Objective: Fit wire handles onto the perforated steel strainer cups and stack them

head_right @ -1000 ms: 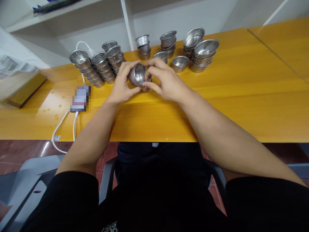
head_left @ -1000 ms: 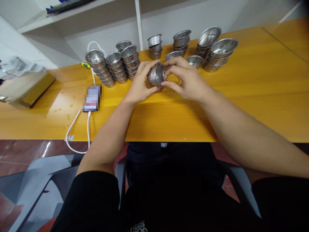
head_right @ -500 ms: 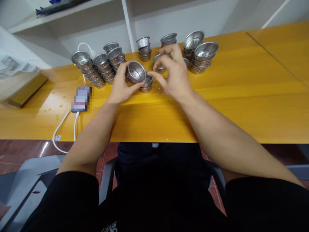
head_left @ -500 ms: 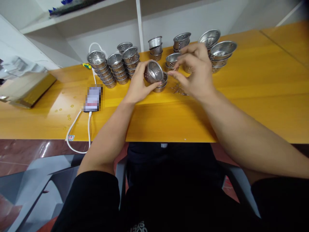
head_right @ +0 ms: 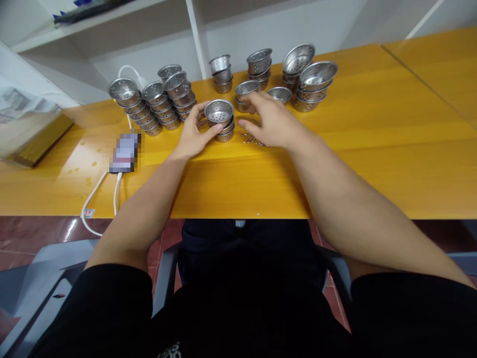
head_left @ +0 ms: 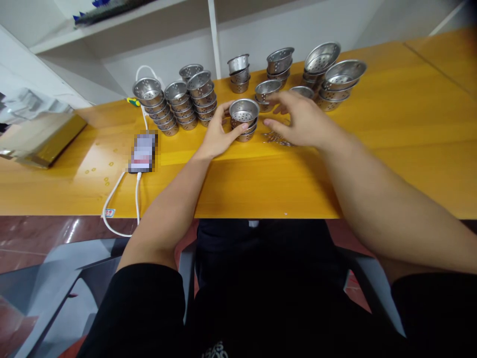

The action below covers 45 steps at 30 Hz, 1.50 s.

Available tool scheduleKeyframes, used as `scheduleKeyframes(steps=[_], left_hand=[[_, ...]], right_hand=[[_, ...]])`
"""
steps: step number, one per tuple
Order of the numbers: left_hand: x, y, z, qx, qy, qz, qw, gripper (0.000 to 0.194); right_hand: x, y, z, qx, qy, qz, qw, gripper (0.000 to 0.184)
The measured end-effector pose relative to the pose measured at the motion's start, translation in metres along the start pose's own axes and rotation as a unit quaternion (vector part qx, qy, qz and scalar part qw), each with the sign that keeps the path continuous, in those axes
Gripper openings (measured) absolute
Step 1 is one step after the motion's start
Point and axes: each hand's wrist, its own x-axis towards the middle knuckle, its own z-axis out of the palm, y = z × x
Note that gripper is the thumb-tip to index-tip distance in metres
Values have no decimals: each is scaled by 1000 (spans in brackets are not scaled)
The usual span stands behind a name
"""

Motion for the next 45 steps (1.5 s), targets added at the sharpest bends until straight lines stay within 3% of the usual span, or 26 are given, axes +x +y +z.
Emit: scheduleKeyframes(steps=[5,11,20,23,26,29,33,37,41,45], left_hand=[[1,6,6,-48,-13,-11,999,92],[0,1,15,-117,-43,-17,992,88],[-1,-3,16,-109,-53,-11,993,82],[-1,-6,16,-93,-60,-6,994,85],[0,-15,15,-63,-46,-11,997,93],[1,-25,13,-55,-34,-20,998,101],[0,-29,10,-10,-6,-33,999,115],[-2,-17,7,25,3,-22,999,122],[-2,4,4,52,16,-4,999,121],[1,24,-1,86,25,34,995,118]], right_hand=[[0,-21,10,26,5,-9,1000,62],[6,-15,27,33,-2,-26,999,60],[10,-10,31,63,-18,-48,997,57],[10,-11,30,63,3,-55,997,58],[9,-4,18,41,60,-8,997,58],[7,19,3,-20,125,81,989,53],[7,53,-2,-71,65,203,975,55],[11,59,0,-77,8,239,968,36],[11,35,-8,-94,96,199,971,39],[0,-1,-19,-26,157,70,985,45]])
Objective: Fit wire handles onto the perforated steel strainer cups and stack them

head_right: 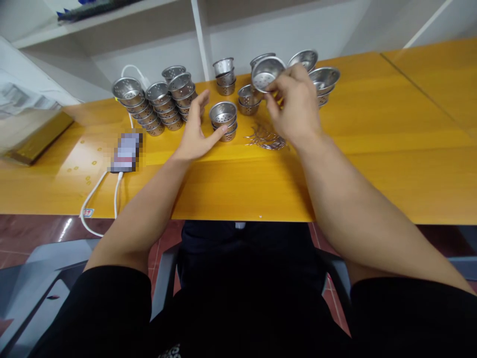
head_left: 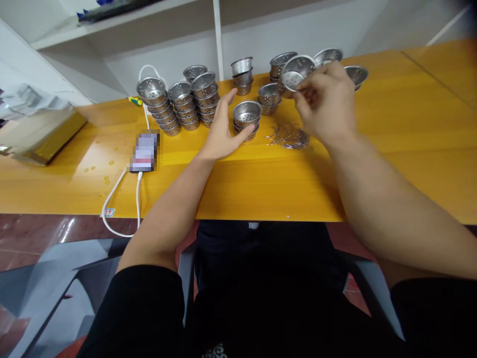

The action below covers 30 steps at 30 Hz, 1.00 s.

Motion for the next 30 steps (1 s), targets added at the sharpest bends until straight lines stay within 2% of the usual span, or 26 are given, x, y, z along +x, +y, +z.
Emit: scheduleKeyframes(steps=[1,3,7,9,11,13,15,22,25,30], left_hand=[[1,4,-2,6,5,12,1000,117],[4,12,-4,20,13,35,999,113],[6,24,-8,37,-4,57,998,106],[6,28,-10,38,-21,59,997,104],[6,30,-12,37,-36,59,997,102],[6,33,-12,33,-47,61,997,101],[6,34,-13,32,-51,64,996,100],[7,37,-16,42,-36,65,996,94],[7,38,-16,40,-32,64,997,89],[7,41,-14,36,-39,64,997,85]], right_hand=[[-4,-9,-2,30,-2,-35,999,44],[-11,-27,-3,61,-43,-87,993,42],[-21,-51,6,88,-118,-136,980,39],[-22,-54,11,102,-137,-156,973,40],[-22,-53,14,98,-157,-161,969,51],[-22,-50,16,76,-182,-149,969,60],[-22,-47,17,52,-201,-130,970,58],[-23,-44,10,17,-168,-87,982,52],[-22,-44,6,24,-145,-94,985,49],[-18,-48,4,32,-146,-104,983,53]])
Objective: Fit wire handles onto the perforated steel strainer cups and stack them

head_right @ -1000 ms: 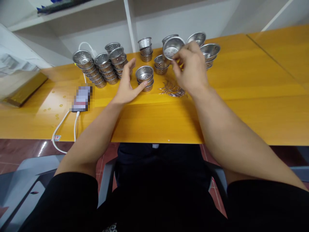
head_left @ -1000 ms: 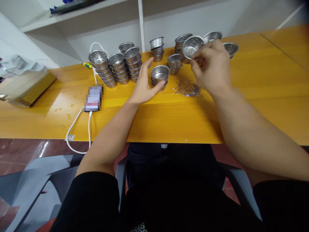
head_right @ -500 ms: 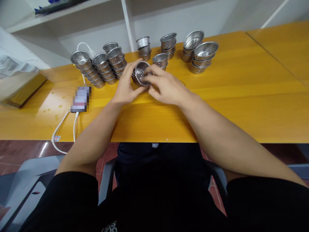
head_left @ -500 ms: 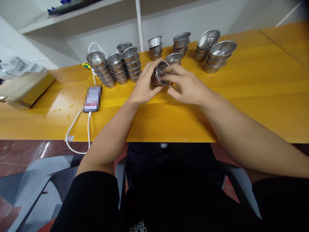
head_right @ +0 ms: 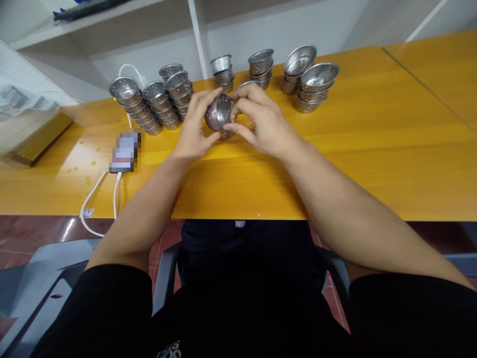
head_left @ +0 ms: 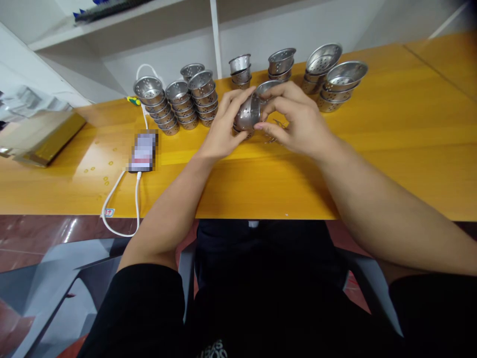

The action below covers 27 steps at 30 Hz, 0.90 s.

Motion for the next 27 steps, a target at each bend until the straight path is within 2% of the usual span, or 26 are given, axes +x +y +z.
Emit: scheduleKeyframes(steps=[5,9,15,19,21,22,24,27], left_hand=[[1,4,-2,-6,-6,5,1000,84],[1,0,-6,-5,-3,10,1000,87],[-5,-28,1,-9,47,-43,998,104],[-9,-49,16,-73,97,-86,989,112],[-10,-55,23,-99,105,-97,985,110],[-10,-57,26,-107,107,-101,983,107],[-9,-59,29,-111,109,-111,982,100],[-7,-61,31,-90,112,-124,982,97]], right_hand=[[0,0,-2,-12,2,32,999,60],[0,2,-2,4,13,25,1000,57],[-1,3,-3,34,35,-6,999,44],[2,30,-6,18,71,22,997,42],[5,53,-3,-41,16,59,997,39],[6,64,-1,-73,-34,79,994,36],[9,82,5,-87,-94,100,987,29],[11,90,10,-74,-142,113,981,16]])
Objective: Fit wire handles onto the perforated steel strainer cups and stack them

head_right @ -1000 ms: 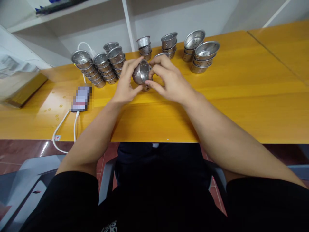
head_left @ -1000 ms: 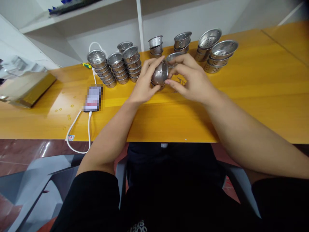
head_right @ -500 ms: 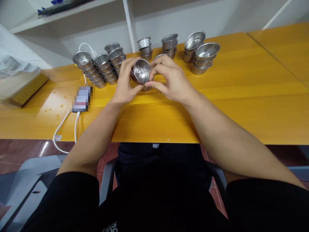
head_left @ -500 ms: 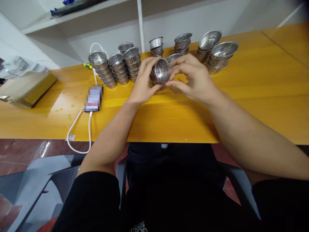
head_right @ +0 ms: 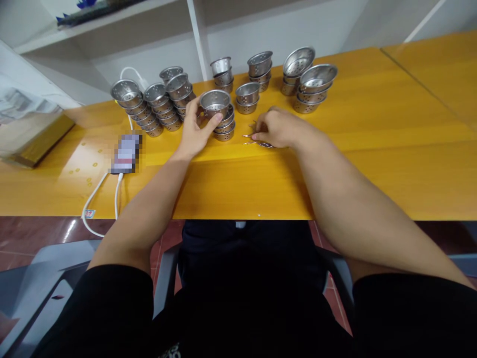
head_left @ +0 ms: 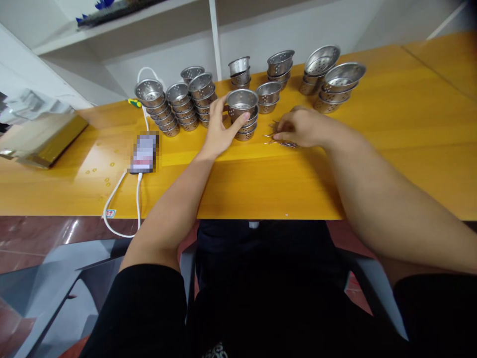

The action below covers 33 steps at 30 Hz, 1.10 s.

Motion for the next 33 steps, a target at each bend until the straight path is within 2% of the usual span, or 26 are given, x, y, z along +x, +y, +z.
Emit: scheduleKeyframes(steps=[1,2,4,6,9,11,15,21,23,25,28,30,33], left_hand=[[1,0,0,4,-1,0,1000,97],[1,0,0,2,-6,2,1000,98],[1,2,0,-16,-24,8,1000,96],[0,6,1,-31,-33,10,999,93],[-2,11,3,-43,-31,7,999,85],[-4,14,4,-62,-35,5,997,80],[-6,20,5,-84,-47,3,995,69],[-8,29,3,-24,-56,-13,998,52],[-10,24,6,-27,-63,-12,998,56],[-11,15,10,-28,-66,-11,997,71],[-14,1,16,-10,-67,-25,997,97],[-14,-5,16,16,-51,-46,997,97],[-11,-2,11,52,-12,-109,993,89]], right_hand=[[-1,-3,0,1,12,4,1000,13],[-3,-8,0,3,40,6,999,19],[-8,-21,-1,27,125,-8,992,39],[-14,-35,-1,84,186,-61,977,52],[-16,-51,4,151,196,-167,954,58],[-13,-55,10,154,188,-183,953,61],[-5,-56,20,138,179,-150,963,69],[-2,-55,26,125,173,-173,961,84],[2,-51,29,134,183,-170,959,89],[8,-43,30,149,207,-150,955,94],[19,-24,29,155,239,-98,953,87],[24,-13,28,146,234,-66,959,79],[25,-4,26,136,202,-34,969,81]])
